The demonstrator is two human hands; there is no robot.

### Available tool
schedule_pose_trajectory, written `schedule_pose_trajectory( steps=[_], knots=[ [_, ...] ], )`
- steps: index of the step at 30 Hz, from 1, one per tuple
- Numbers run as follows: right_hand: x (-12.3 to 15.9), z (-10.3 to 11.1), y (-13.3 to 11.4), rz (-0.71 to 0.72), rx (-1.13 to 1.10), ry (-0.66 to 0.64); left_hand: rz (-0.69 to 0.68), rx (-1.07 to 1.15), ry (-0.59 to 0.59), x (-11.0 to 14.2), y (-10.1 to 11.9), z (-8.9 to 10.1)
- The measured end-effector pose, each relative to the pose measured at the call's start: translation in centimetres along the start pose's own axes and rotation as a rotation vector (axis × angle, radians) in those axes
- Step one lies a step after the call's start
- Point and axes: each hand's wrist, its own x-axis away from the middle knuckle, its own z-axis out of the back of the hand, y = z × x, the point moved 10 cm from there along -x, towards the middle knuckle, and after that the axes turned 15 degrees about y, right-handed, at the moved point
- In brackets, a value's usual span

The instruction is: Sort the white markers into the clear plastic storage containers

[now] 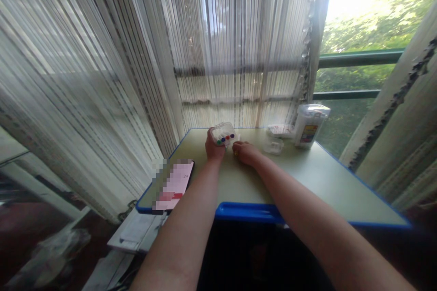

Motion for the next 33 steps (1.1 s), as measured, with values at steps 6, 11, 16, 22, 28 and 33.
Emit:
schedule_pose_trajectory(
  steps=[6, 11, 16, 22, 28, 33],
  knots=[
    [-0.4, 2.4, 0.8, -0.096, -0.050, 0.162, 0.002, 0.029, 0.013, 0.0, -0.4, -0.1],
    [0.7, 8.9, 1.1, -0.226, -0.335, 0.651, -0.015, 0.091, 0.010, 0.0, -0.9, -0.4],
    [3.4, 14.1, -0.3, -0.092, -0.659, 1.062, -0.034, 0.069, 0.034, 0.0, -0.5, -0.1],
    [5.1, 16.0, -1.6, 0.036, -0.812, 1.198, -0.032, 0.042, 0.031, 0.0, -0.2, 0.0],
    [5.1, 15.7, -4.1, 0.145, -0.703, 1.093, -0.068, 0.046, 0.017, 0.2, 0.3, -0.1],
    [3.9, 14.2, -5.2, 0.159, -0.523, 0.959, -0.118, 0.084, 0.015, 0.3, 0.5, -0.3]
  ],
)
